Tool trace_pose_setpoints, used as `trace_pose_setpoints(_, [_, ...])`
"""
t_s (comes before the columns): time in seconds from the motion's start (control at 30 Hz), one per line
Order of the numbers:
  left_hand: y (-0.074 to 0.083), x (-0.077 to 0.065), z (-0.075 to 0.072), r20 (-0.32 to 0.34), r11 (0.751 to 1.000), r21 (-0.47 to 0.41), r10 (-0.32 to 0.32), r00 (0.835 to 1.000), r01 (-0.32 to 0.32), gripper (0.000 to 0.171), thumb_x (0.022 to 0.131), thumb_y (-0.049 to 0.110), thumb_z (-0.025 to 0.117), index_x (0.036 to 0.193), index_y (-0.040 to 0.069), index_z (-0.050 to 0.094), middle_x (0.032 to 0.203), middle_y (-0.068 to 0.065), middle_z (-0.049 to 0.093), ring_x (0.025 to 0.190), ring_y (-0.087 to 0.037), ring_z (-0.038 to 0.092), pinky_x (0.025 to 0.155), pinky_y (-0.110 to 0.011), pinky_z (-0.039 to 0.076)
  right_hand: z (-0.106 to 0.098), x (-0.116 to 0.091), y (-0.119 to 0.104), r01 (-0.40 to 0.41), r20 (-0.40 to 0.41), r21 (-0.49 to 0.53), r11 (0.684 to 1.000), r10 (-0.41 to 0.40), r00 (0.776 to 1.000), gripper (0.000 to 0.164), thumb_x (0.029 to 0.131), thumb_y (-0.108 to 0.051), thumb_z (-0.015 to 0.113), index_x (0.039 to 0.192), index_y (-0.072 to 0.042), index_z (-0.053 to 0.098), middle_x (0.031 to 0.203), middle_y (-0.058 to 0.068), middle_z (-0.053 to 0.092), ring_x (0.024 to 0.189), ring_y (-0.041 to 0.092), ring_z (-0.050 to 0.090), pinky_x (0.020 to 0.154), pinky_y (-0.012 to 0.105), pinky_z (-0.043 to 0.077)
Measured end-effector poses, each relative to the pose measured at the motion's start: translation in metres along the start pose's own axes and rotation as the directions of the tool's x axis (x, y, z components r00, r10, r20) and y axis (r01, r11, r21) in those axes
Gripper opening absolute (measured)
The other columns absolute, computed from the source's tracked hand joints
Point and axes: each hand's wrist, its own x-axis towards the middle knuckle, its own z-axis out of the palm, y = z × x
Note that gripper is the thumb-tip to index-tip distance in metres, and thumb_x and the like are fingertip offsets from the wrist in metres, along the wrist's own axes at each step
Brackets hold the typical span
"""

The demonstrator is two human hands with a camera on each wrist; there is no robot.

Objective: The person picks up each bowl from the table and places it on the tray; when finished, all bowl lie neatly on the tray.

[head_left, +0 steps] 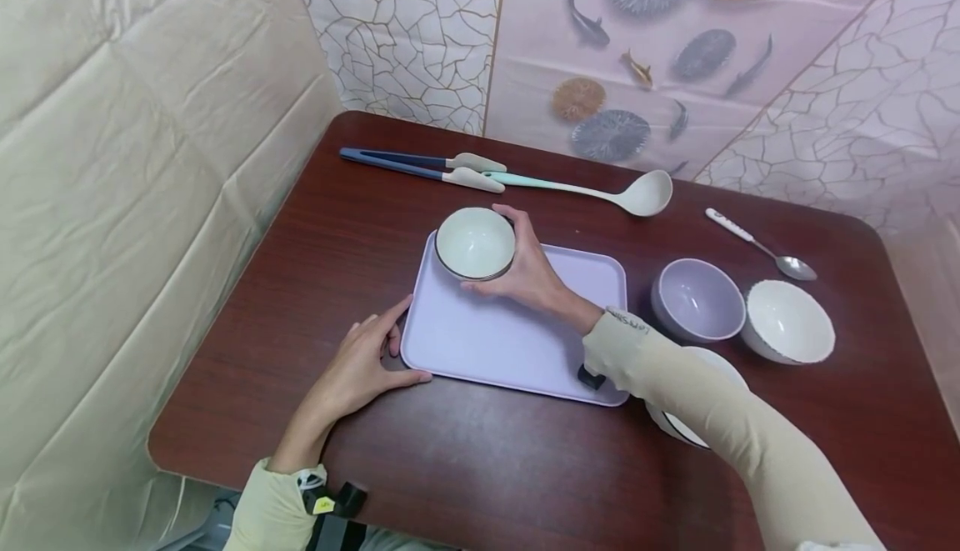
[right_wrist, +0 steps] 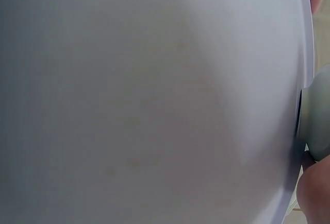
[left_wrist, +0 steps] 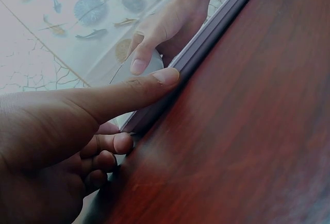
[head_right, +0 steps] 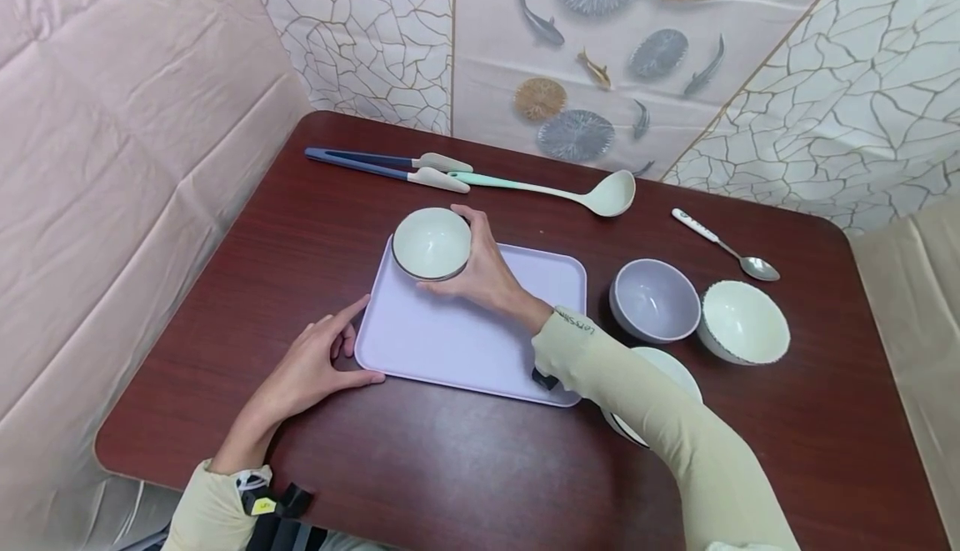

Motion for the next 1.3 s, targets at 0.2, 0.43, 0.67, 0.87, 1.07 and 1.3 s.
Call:
trace_pose_setpoints(0.2, [0.001,0.0,0.001,0.005,1.0,0.0,-0.004,1.0,0.004,0.103,0.067,0.04,0.09,0.15,0.008,0.038,0.082,0.004,0.047,0.07,-0.013,0.04,0.08,-0.041,0.026,0.0,0.0,0.008,-0.012,-0.007,-0.003,1.0,0.012,1.0,0.11,0.06,-0.013,0.095,0.144,0.001,0.026,0.141,0.019,0.037,0.126,0.032,0.044,0.103,0.049,0.035])
trace_pose_setpoints(0.43, [0.006,0.005,0.005,0.009,1.0,0.004,0.017,1.0,-0.017,0.103,0.066,0.039,0.091,0.15,0.007,0.039,0.081,0.004,0.048,0.07,-0.013,0.04,0.081,-0.042,0.027,-0.005,-0.004,0.039,-0.071,-0.019,-0.051,0.996,0.07,0.997,0.117,0.057,-0.036,0.096,0.147,-0.015,0.025,0.143,0.001,0.035,0.126,0.013,0.042,0.103,0.037,0.036])
trace_pose_setpoints(0.67, [0.012,0.006,0.008,0.009,1.0,-0.001,-0.005,1.0,0.005,0.103,0.066,0.038,0.092,0.15,0.009,0.039,0.082,0.003,0.047,0.07,-0.014,0.039,0.087,-0.05,0.03,-0.015,-0.007,0.035,-0.057,0.038,-0.08,0.995,0.06,0.997,0.127,0.058,-0.039,0.095,0.152,-0.01,0.014,0.151,0.013,0.025,0.131,0.016,0.036,0.106,0.038,0.032])
trace_pose_setpoints(0.87, [0.013,0.004,0.009,-0.009,1.0,0.001,0.002,1.0,-0.002,0.104,0.065,0.039,0.092,0.15,0.01,0.04,0.082,0.003,0.048,0.069,-0.013,0.038,0.077,-0.04,0.026,-0.036,-0.014,0.022,-0.05,0.035,-0.083,0.995,0.053,0.998,0.121,0.06,-0.034,0.095,0.151,-0.005,0.02,0.145,0.014,0.036,0.134,0.021,0.036,0.108,0.037,0.03])
trace_pose_setpoints(1.07, [0.014,0.002,0.009,-0.017,1.0,-0.003,-0.01,1.0,0.01,0.104,0.063,0.04,0.092,0.149,0.011,0.041,0.081,0.003,0.047,0.069,-0.014,0.039,0.077,-0.038,0.025,-0.079,-0.026,0.001,-0.1,-0.02,-0.014,0.995,0.099,0.995,0.103,0.067,-0.021,0.092,0.148,-0.009,0.028,0.142,0.009,0.042,0.134,0.026,0.039,0.11,0.042,0.028])
trace_pose_setpoints(1.3, [0.013,0.0,0.009,-0.019,1.0,0.012,-0.011,1.0,0.011,0.103,0.065,0.042,0.091,0.149,0.011,0.04,0.082,0.003,0.048,0.07,-0.013,0.039,0.079,-0.038,0.024,-0.125,-0.042,-0.035,-0.063,-0.128,0.065,0.996,0.071,0.989,0.087,0.072,0.003,0.083,0.143,0.006,0.031,0.136,0.022,0.046,0.13,0.034,0.042,0.11,0.046,0.028])
